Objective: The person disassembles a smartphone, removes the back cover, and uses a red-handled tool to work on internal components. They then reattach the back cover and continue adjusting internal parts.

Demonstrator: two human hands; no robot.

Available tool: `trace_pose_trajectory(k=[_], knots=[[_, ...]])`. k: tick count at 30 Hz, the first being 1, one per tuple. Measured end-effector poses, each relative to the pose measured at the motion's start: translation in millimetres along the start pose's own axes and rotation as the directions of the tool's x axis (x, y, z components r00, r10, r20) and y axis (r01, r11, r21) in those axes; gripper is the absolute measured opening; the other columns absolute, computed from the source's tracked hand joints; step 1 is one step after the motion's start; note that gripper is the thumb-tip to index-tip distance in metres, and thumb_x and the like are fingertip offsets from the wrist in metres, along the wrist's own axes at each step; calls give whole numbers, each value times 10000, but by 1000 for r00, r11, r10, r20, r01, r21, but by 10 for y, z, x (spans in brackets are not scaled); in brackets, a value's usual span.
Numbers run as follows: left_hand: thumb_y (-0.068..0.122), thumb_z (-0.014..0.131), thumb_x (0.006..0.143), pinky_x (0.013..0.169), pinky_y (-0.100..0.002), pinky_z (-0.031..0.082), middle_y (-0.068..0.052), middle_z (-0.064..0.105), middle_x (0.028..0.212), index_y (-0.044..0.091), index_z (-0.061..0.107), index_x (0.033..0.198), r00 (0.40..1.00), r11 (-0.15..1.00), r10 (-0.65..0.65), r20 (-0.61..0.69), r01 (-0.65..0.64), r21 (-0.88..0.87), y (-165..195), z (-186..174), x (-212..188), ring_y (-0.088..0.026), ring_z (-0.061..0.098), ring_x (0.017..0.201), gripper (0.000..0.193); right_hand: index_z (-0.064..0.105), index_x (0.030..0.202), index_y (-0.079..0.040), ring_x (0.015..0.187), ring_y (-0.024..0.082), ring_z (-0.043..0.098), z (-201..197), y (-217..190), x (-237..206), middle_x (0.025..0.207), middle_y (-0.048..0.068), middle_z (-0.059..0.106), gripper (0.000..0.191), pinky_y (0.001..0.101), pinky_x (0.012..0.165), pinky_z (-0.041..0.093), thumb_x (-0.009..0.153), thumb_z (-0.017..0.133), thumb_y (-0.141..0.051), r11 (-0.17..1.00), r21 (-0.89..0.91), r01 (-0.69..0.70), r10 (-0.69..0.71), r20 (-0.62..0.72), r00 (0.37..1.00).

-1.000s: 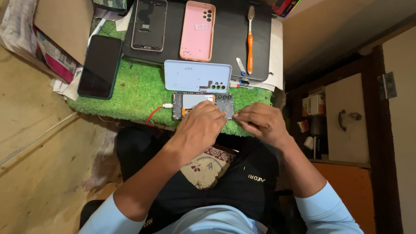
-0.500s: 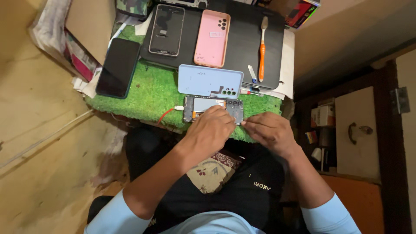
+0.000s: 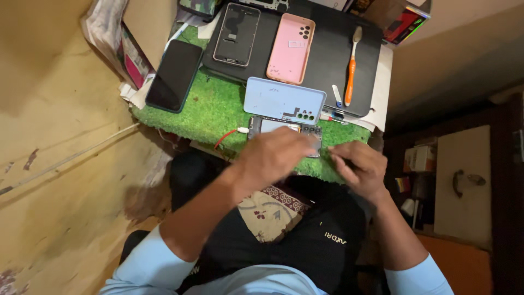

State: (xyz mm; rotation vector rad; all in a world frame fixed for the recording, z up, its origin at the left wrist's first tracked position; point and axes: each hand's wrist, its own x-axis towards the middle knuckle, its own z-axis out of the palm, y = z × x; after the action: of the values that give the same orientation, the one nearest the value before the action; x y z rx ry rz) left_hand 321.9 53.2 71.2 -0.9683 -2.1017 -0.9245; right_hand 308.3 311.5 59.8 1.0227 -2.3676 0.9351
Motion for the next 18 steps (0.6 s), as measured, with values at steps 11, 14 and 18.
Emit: trace_pose_trajectory(k=[11, 14, 18], knots=[[551, 586, 1079, 535, -280, 243, -18, 408, 669, 20, 395, 688, 725, 847, -467, -506, 201, -492, -763, -545, -311, -114, 358, 567, 687, 765, 1071, -15, 814, 181, 726, -282, 141, 249, 964, 105, 744, 113, 288, 729, 556, 965, 750, -55, 960, -160, -230, 207, -150, 967], [621, 528, 1058, 534, -271, 235, 3, 395, 645, 32, 400, 685, 743, 864, -454, -491, 233, -446, -752, -527, -296, -102, 360, 566, 709, 781, 1073, -87, 817, 215, 715, -248, 79, 371, 989, 81, 746, 160, 325, 710, 568, 914, 769, -98, 937, -286, -201, 209, -1, 978], [686, 443, 976, 466, -249, 270, 15, 391, 631, 106, 415, 677, 824, 929, -347, -448, 235, -286, -565, -386, -171, -83, 362, 490, 654, 742, 1171, -120, 929, 269, 701, -33, 5, 448, 1077, 70, 730, 256, 386, 791, 579, 916, 752, -111, 906, -423, 20, 27, 104, 994]])
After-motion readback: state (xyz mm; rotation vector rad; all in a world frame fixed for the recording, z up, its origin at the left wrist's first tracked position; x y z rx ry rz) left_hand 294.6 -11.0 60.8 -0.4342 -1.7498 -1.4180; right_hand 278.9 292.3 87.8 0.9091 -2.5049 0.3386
